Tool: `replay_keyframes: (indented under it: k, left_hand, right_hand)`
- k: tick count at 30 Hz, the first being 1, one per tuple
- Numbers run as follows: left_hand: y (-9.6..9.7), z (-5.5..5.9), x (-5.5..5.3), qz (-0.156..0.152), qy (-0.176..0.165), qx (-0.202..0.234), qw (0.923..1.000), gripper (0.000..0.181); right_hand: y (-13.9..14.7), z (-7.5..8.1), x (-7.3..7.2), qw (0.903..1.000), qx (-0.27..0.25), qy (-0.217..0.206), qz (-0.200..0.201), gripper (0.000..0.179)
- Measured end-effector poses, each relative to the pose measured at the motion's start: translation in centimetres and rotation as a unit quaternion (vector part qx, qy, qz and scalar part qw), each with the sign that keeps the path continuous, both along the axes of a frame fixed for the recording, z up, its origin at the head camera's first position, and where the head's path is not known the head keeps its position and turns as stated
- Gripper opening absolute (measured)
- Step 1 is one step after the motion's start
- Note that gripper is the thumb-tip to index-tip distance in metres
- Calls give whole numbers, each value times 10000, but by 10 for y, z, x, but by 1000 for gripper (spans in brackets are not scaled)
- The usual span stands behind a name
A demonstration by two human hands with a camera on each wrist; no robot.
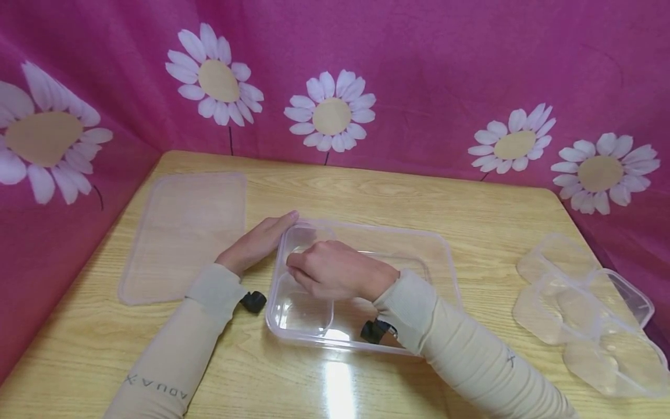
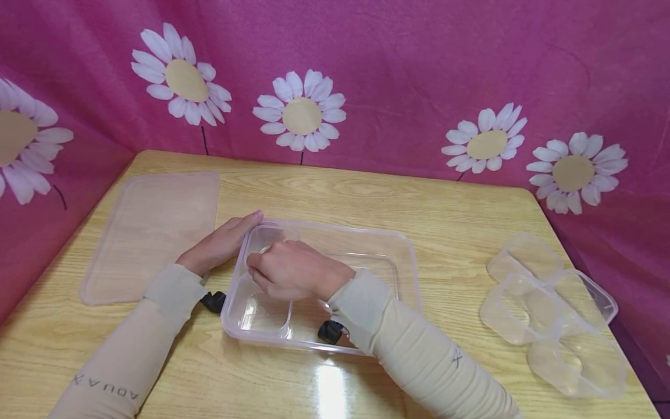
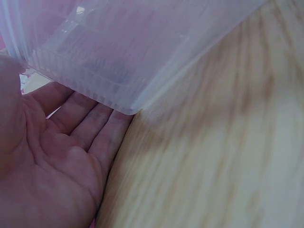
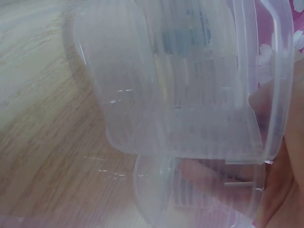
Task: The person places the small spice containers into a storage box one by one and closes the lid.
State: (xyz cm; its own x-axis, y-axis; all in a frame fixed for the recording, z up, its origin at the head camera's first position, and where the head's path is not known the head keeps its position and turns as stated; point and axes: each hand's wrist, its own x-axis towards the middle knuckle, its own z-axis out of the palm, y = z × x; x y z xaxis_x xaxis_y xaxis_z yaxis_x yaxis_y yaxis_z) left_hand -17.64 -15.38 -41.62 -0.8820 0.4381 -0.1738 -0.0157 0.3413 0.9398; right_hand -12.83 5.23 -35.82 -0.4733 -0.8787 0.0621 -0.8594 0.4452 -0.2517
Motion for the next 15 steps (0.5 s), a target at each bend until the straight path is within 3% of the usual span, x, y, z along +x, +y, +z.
replay_keyframes:
  k: [15]
  left_hand:
    - [1, 2, 1, 44, 18, -63, 10000, 64]
  right_hand:
    - [0, 0, 0, 10000, -42, 77, 31, 25]
